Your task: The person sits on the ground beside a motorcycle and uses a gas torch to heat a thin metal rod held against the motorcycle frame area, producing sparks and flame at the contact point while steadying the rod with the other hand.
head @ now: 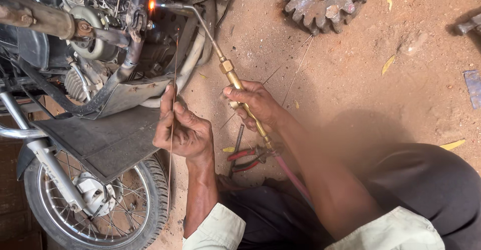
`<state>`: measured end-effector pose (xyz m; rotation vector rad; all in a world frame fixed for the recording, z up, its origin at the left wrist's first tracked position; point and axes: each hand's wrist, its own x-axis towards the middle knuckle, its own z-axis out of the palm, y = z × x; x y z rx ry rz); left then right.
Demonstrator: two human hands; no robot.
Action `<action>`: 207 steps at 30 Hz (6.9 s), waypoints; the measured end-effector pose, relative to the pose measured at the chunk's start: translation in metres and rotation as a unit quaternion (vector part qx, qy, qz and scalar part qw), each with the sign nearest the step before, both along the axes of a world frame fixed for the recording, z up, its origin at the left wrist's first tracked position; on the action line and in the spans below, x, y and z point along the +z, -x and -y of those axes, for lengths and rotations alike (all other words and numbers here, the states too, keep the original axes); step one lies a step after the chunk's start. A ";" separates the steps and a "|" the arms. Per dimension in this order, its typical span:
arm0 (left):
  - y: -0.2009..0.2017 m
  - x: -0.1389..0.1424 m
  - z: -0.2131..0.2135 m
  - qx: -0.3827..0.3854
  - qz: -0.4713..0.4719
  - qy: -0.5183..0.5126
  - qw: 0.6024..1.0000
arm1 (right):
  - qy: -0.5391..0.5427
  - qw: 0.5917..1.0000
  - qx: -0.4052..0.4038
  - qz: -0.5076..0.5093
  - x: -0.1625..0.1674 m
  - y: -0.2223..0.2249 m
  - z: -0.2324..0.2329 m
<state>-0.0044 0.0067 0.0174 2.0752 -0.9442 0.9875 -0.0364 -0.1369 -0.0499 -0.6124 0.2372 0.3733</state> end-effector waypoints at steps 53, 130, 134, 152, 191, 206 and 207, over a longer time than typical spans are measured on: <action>-0.002 -0.002 -0.004 0.076 0.090 -0.113 0.987 | 0.016 1.000 -0.004 0.020 0.013 -0.004 0.006; -0.008 -0.005 -0.007 0.076 0.087 -0.105 0.988 | 0.065 0.997 -0.014 0.044 -0.002 -0.012 0.001; -0.007 -0.003 -0.004 0.076 0.084 -0.102 0.988 | 0.064 0.997 -0.014 0.044 -0.001 -0.012 0.002; -0.009 -0.003 -0.004 0.078 0.087 -0.096 0.989 | 0.069 0.996 -0.019 0.060 -0.001 -0.011 0.004; -0.007 -0.002 -0.006 0.083 0.095 -0.104 0.987 | 0.079 0.995 -0.019 0.055 0.004 -0.010 0.005; -0.007 -0.003 -0.008 0.079 0.084 -0.107 0.988 | 0.072 0.996 -0.015 0.051 0.004 -0.009 0.006; -0.007 -0.004 -0.008 0.077 0.087 -0.106 0.988 | 0.069 0.996 -0.013 0.054 0.003 -0.009 0.005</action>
